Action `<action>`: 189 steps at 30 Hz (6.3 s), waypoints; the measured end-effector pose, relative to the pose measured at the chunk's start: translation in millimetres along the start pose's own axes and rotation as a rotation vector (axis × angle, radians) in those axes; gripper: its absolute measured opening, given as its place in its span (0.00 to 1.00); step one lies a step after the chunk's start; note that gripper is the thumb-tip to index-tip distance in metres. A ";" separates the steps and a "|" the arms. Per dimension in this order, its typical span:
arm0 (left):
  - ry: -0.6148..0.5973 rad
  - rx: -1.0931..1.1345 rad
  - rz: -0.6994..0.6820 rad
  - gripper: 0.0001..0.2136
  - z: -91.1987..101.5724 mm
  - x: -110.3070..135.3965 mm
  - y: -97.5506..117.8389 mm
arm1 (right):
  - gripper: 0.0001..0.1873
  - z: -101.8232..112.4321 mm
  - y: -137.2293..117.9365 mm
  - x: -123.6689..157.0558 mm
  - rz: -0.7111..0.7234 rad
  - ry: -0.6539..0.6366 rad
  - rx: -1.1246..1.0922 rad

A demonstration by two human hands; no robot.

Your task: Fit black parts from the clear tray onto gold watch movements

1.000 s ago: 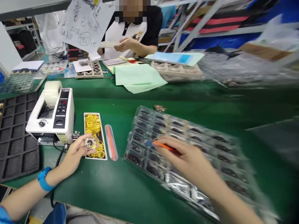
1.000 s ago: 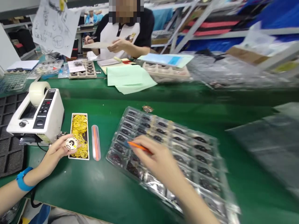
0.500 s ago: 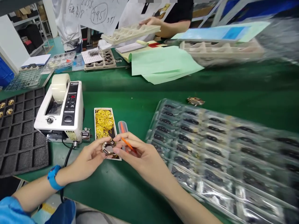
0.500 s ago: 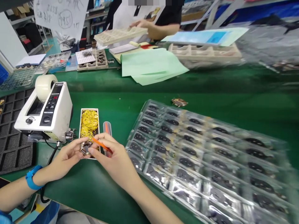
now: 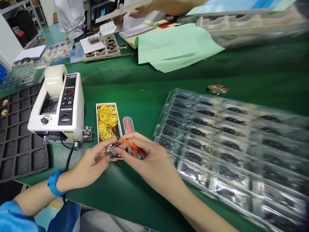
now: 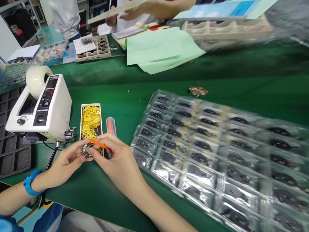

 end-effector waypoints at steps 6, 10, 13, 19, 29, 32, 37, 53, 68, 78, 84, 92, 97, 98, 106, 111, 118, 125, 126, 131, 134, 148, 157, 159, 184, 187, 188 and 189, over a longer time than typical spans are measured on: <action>0.003 0.014 0.011 0.21 -0.6 -1.8 1.8 | 0.08 0.7 -2.6 -0.3 0.049 -0.023 0.037; 0.014 -0.023 -0.008 0.21 -1.4 -3.5 5.6 | 0.07 1.9 -3.3 -0.9 0.068 -0.040 0.061; 0.010 -0.062 -0.008 0.20 -1.5 -3.6 7.1 | 0.08 2.5 -4.0 -0.5 0.079 -0.044 0.076; 0.003 -0.094 0.030 0.21 -1.0 -2.7 5.6 | 0.08 4.2 -6.1 0.1 0.073 -0.061 0.090; 0.018 -0.042 0.019 0.20 -1.5 -3.2 5.7 | 0.06 -0.3 -0.3 2.2 0.041 0.003 0.099; 0.005 0.036 0.004 0.20 -2.6 -3.9 4.3 | 0.07 -2.6 1.9 3.1 0.045 0.026 0.103; 0.008 0.117 -0.018 0.18 -4.7 -6.2 4.4 | 0.06 -4.5 2.0 3.5 0.103 0.041 0.146; 0.243 0.212 0.064 0.18 -6.3 -9.5 6.3 | 0.01 -13.4 3.1 7.7 0.209 0.072 0.209; 0.323 -0.422 -0.148 0.03 9.3 -10.4 24.9 | 0.06 -6.5 -7.9 31.9 0.820 0.259 0.488; 0.247 0.328 0.246 0.17 -1.7 -12.2 13.9 | 0.11 -15.6 -5.5 21.6 0.768 0.390 0.643; 0.237 0.196 0.151 0.16 -8.4 -5.0 12.9 | 0.09 -14.5 -1.8 17.5 0.753 0.313 0.495; 0.249 0.019 0.021 0.12 -12.7 0.1 9.2 | 0.08 -14.0 0.1 18.6 0.896 0.320 0.608; 0.260 -0.041 -0.017 0.10 -12.9 0.7 9.1 | 0.10 -12.9 2.6 19.4 0.921 0.302 0.615; 0.263 -0.072 -0.035 0.11 -12.8 1.0 8.8 | 0.10 -13.1 2.7 19.8 0.924 0.301 0.620; 0.273 -0.099 -0.057 0.11 -12.2 2.2 5.0 | 0.08 -12.0 1.3 19.7 0.964 0.274 0.660; 0.285 -0.057 -0.017 0.11 -11.8 1.3 4.6 | 0.06 -12.5 1.5 17.8 0.989 0.294 0.674; 0.268 -0.055 -0.020 0.10 -13.9 1.5 9.6 | 0.06 -19.3 1.1 20.0 0.850 0.361 0.595; 0.266 0.119 0.119 0.13 -6.9 -5.3 8.2 | 0.06 -13.7 -0.4 20.8 0.726 0.317 0.501; 0.258 0.183 0.151 0.14 -5.4 -7.4 8.0 | 0.05 -10.0 -0.5 20.3 0.686 0.297 0.446; 0.223 0.347 0.267 0.20 -1.7 -13.6 9.7 | 0.04 8.9 0.2 12.4 0.407 0.162 0.190; 0.222 0.373 0.267 0.20 -1.2 -13.7 12.5 | 0.05 8.4 0.7 7.3 0.319 -0.043 0.159; 0.196 0.164 0.322 0.10 -2.3 -11.0 14.7 | 0.13 -6.7 2.6 14.2 0.326 -0.338 0.175; 0.210 0.239 0.265 0.12 0.3 -11.7 14.1 | 0.14 -1.7 3.4 12.1 0.096 -0.460 0.070; 0.194 0.236 0.249 0.13 0.0 -12.0 14.4 | 0.15 -2.0 4.3 11.8 0.115 -0.433 0.072; 0.160 -0.888 -0.469 0.14 -0.4 -2.9 6.6 | 0.28 -15.7 16.3 11.3 -0.521 -0.376 -0.593; 0.117 -0.913 -0.448 0.15 -3.5 2.5 7.0 | 0.23 -10.2 23.1 12.4 -0.510 -0.335 -0.591; 0.141 -0.862 -0.438 0.14 -3.0 6.1 8.4 | 0.22 -7.5 27.3 12.4 -0.472 -0.309 -0.542; 0.191 -0.781 -0.420 0.13 -1.1 10.6 9.8 | 0.22 -5.0 32.1 12.3 -0.414 -0.282 -0.471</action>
Point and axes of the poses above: each hand's wrist, its own x-axis away from the middle knuckle, its own z-axis out of the back of the hand, y = z × x, the point moved 2 cm from there along -x, towards the middle knuckle, and after that the axes turned 4 degrees about -z, right-handed, at the moved point
